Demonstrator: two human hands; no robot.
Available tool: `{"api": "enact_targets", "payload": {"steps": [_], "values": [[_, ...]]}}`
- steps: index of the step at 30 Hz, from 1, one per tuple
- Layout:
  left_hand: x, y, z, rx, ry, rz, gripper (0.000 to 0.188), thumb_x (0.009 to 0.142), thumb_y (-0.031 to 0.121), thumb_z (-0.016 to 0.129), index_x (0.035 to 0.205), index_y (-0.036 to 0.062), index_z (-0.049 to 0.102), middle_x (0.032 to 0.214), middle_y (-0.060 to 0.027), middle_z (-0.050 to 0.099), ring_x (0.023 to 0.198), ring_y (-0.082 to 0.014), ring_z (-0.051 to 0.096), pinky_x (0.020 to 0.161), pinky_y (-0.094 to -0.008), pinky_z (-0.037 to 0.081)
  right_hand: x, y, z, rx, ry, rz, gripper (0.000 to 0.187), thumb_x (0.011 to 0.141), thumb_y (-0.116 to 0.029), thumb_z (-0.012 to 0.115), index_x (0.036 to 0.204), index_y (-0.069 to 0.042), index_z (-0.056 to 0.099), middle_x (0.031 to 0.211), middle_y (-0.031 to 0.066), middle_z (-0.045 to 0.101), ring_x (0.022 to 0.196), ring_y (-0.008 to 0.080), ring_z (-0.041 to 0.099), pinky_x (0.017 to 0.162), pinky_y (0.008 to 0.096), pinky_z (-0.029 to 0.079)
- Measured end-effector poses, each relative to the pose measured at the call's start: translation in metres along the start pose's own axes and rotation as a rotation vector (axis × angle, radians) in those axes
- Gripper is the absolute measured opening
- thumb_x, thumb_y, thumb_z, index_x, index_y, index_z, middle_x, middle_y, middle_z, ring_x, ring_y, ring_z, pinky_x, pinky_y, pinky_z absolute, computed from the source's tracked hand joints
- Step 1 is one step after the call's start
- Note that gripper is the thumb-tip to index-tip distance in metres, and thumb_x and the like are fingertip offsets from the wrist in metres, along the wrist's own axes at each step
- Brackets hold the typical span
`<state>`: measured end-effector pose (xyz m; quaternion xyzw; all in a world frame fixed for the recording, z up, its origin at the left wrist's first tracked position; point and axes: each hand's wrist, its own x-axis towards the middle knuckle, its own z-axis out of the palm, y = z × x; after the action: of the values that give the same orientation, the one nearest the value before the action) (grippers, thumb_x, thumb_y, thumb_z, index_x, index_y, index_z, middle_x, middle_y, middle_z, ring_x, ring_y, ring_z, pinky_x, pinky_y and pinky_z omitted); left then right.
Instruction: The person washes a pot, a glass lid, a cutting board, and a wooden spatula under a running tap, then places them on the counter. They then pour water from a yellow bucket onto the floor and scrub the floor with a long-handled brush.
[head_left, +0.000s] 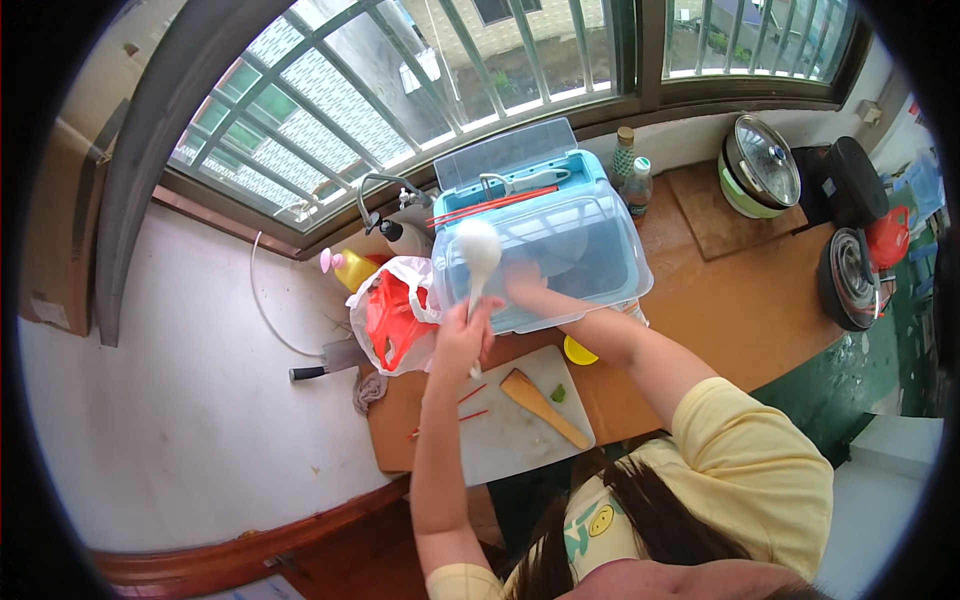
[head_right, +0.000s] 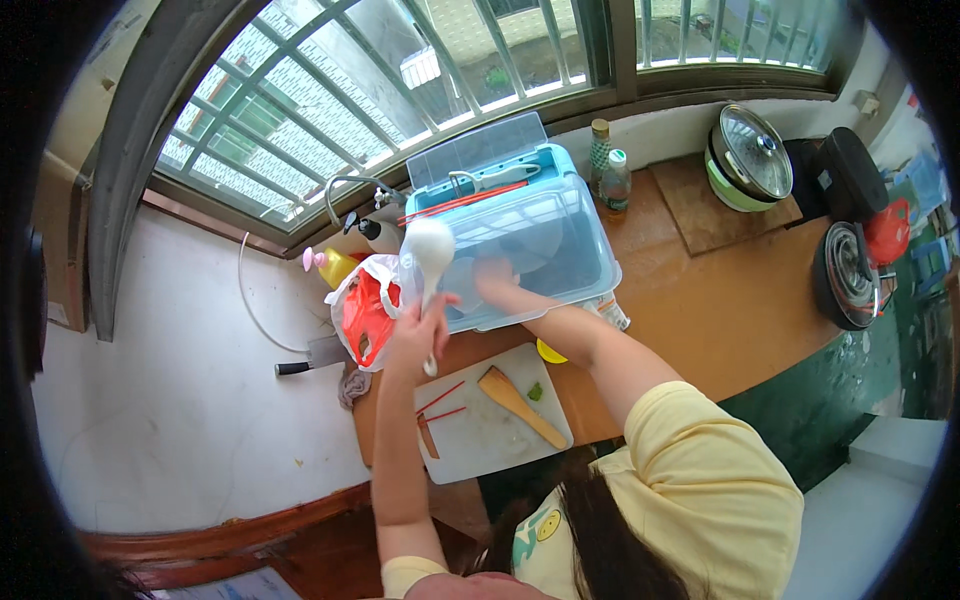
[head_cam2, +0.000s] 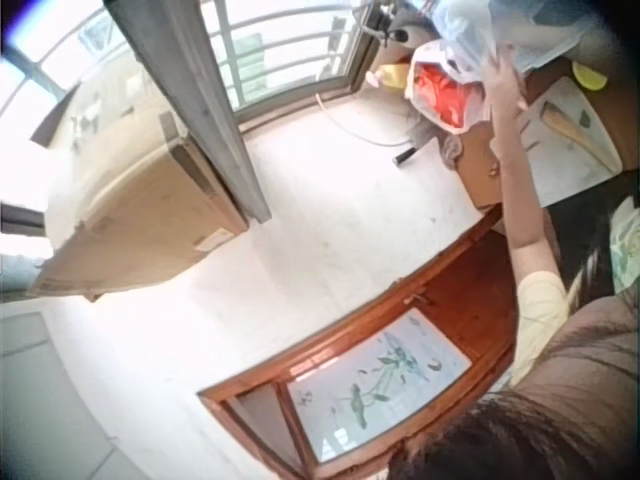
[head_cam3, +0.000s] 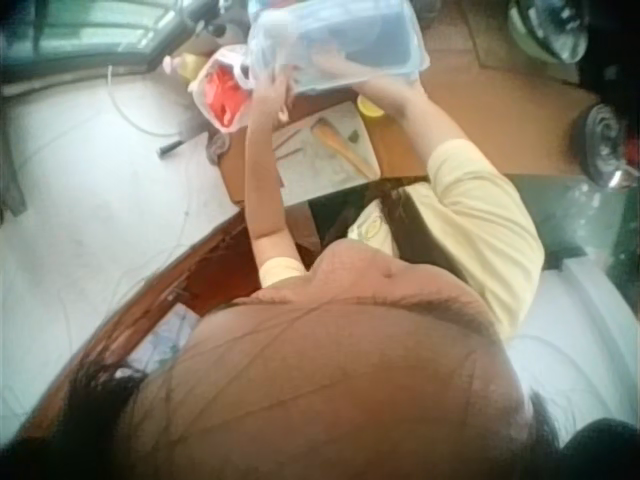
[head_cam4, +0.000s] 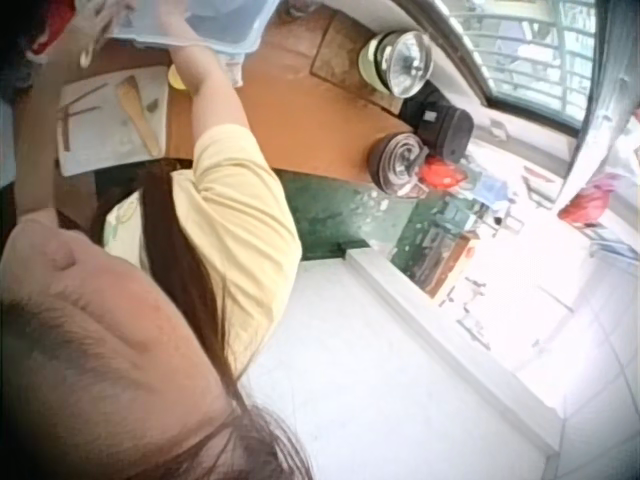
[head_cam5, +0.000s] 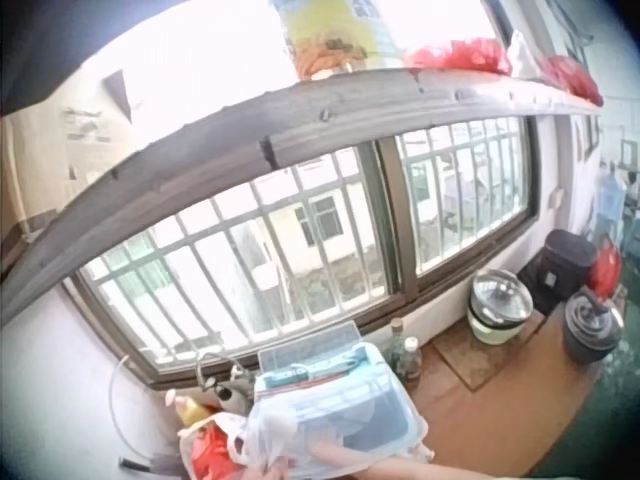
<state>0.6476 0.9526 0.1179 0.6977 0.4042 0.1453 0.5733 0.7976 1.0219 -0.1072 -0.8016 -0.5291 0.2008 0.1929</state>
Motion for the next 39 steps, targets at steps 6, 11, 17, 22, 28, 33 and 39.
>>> {"api": "enact_targets", "payload": {"steps": [6, 11, 17, 22, 28, 33, 39], "values": [[0.118, 0.04, -0.005, 1.23, 0.438, 0.601, 0.039, 0.079, 0.048, 0.05, 0.08, 0.0113, 0.06, 0.058, -0.011, 0.057, 0.06, -0.0298, 0.058, 0.055, -0.0365, 0.044, -0.012, -0.008, 0.007, 0.3, 0.158, 0.119, 0.024, 0.081, -0.019, 0.045, 0.095, -0.005, 0.058, 0.097, 0.0161, 0.059, 0.09, 0.0303, 0.058, 0.073, 0.0426, 0.047], [0.177, 0.023, -0.009, 1.443, 0.315, 0.646, 0.037, 0.079, 0.047, 0.051, 0.096, 0.0154, 0.061, 0.079, -0.0099, 0.058, 0.076, -0.0269, 0.057, 0.064, -0.0377, 0.044, -0.042, -0.008, -0.027, -0.053, 0.133, -0.261, 0.022, 0.075, -0.017, 0.052, 0.093, -0.008, 0.059, 0.089, 0.013, 0.061, 0.081, 0.0293, 0.06, 0.066, 0.0413, 0.048], [0.184, 0.005, -0.018, 1.284, 0.351, 0.707, 0.033, 0.08, 0.04, 0.052, 0.103, 0.0164, 0.058, 0.089, -0.0077, 0.054, 0.089, -0.0255, 0.052, 0.072, -0.0393, 0.043, -0.09, 0.007, -0.104, -0.228, 0.136, -0.411, 0.015, 0.07, -0.014, 0.055, 0.083, -0.007, 0.058, 0.077, 0.0095, 0.059, 0.064, 0.0246, 0.062, 0.051, 0.0361, 0.049], [0.163, -0.013, -0.064, 1.069, 0.552, 0.653, 0.02, 0.08, 0.024, 0.056, 0.091, 0.0085, 0.061, 0.083, -0.0102, 0.054, 0.084, -0.027, 0.053, 0.071, -0.0376, 0.044, -0.115, 0.047, -0.109, -0.432, 0.346, -0.411, 0.007, 0.069, -0.011, 0.054, 0.074, -0.007, 0.053, 0.07, 0.0082, 0.055, 0.062, 0.0217, 0.06, 0.052, 0.032, 0.049], [0.159, -0.03, -0.07, 0.965, 0.551, 0.713, 0.018, 0.076, 0.015, 0.058, 0.093, 0.0091, 0.062, 0.083, -0.0091, 0.055, 0.087, -0.0279, 0.051, 0.078, -0.0363, 0.042, -0.163, 0.072, -0.148, -0.436, 0.118, -0.503, 0.017, 0.065, -0.009, 0.058, 0.078, -0.006, 0.047, 0.075, 0.0093, 0.051, 0.06, 0.0226, 0.057, 0.048, 0.034, 0.045], [0.18, 0.001, -0.028, 1.204, 0.435, 0.608, 0.016, 0.074, 0.017, 0.059, 0.088, 0.0108, 0.062, 0.088, -0.0084, 0.056, 0.091, -0.0255, 0.05, 0.079, -0.0391, 0.04, -0.167, 0.046, -0.157, -0.347, 0.099, -0.44, 0.028, 0.066, -0.01, 0.059, 0.091, -0.004, 0.047, 0.079, 0.0108, 0.052, 0.065, 0.0256, 0.058, 0.052, 0.0358, 0.045], [0.162, 0.013, -0.037, 1.135, 0.535, 0.845, 0.015, 0.073, 0.015, 0.058, 0.085, 0.0065, 0.051, 0.076, -0.0069, 0.055, 0.085, -0.0255, 0.051, 0.072, -0.0387, 0.039, -0.169, 0.052, -0.158, -0.192, -0.152, -0.393, 0.031, 0.074, -0.018, 0.059, 0.1, -0.005, 0.047, 0.086, 0.0138, 0.058, 0.077, 0.0323, 0.057, 0.063, 0.0406, 0.044]]}}
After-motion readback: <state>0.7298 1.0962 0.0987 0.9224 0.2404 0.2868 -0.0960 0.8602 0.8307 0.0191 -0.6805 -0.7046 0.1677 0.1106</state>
